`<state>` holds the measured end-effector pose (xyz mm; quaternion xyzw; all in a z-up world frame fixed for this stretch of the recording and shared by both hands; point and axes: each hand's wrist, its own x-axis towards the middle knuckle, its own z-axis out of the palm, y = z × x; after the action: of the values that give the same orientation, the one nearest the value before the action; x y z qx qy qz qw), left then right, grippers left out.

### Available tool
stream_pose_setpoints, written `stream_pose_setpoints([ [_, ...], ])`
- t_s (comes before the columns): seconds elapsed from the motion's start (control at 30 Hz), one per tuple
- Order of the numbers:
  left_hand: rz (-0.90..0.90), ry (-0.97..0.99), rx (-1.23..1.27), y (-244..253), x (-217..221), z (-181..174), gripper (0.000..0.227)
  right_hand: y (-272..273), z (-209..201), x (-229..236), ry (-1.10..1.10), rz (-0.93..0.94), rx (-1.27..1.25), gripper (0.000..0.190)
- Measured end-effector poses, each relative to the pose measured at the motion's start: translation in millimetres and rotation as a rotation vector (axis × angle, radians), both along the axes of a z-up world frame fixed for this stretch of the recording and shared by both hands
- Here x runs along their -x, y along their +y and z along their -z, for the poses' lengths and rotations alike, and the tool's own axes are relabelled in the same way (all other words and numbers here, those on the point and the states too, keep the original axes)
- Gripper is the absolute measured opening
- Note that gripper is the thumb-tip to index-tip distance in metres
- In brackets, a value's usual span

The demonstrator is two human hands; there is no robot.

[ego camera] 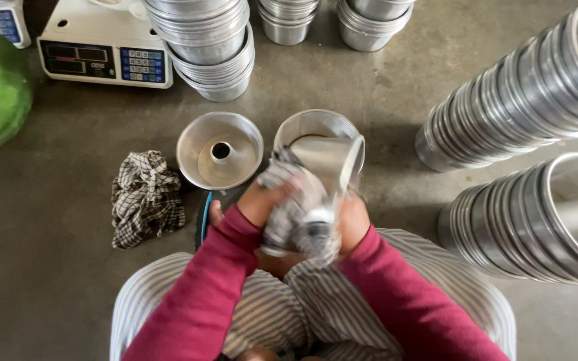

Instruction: The person sits on a low stool and wipes the interior and exterior surfaces of metal funnel-shaped parts using a checkered cloth. The person handles the parts one at a time, rotating them to clean different areas, and places the cleaned parts into a stack.

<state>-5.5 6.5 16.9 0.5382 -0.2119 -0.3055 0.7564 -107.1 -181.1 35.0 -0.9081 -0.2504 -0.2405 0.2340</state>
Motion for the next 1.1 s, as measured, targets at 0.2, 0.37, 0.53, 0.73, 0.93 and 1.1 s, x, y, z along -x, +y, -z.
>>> stream_pose_setpoints([
  [0.2, 0.006, -0.952, -0.360, -6.7, 43.2, -3.5, 0.069, -52.1, -26.7, -15.8, 0.389, -0.003, -0.415, 0.057],
  [0.37, -0.050, -0.005, -0.139, -15.6, -1.6, 12.1, 0.072, -4.3, -2.8, 1.7, 0.189, 0.060, -0.320, 0.056],
  [0.53, -0.042, -0.231, -0.178, 0.6, 23.4, 12.2, 0.085, -17.9, -2.3, -5.3, 0.204, 0.089, -0.296, 0.056],
  [0.73, 0.067, -0.428, -0.362, -14.5, 38.7, -27.6, 0.085, -31.7, -17.2, -9.7, 0.281, 0.117, -0.511, 0.055],
  [0.93, 0.163, 0.205, -0.013, 1.0, 18.4, -20.7, 0.065, -2.3, 7.4, 6.0, 0.118, 0.082, -0.188, 0.055],
  [1.1, 0.112, -0.058, 0.046, 7.8, 23.7, 36.6, 0.070, -53.6, -8.4, -7.8, 0.357, 0.105, -0.429, 0.054],
])
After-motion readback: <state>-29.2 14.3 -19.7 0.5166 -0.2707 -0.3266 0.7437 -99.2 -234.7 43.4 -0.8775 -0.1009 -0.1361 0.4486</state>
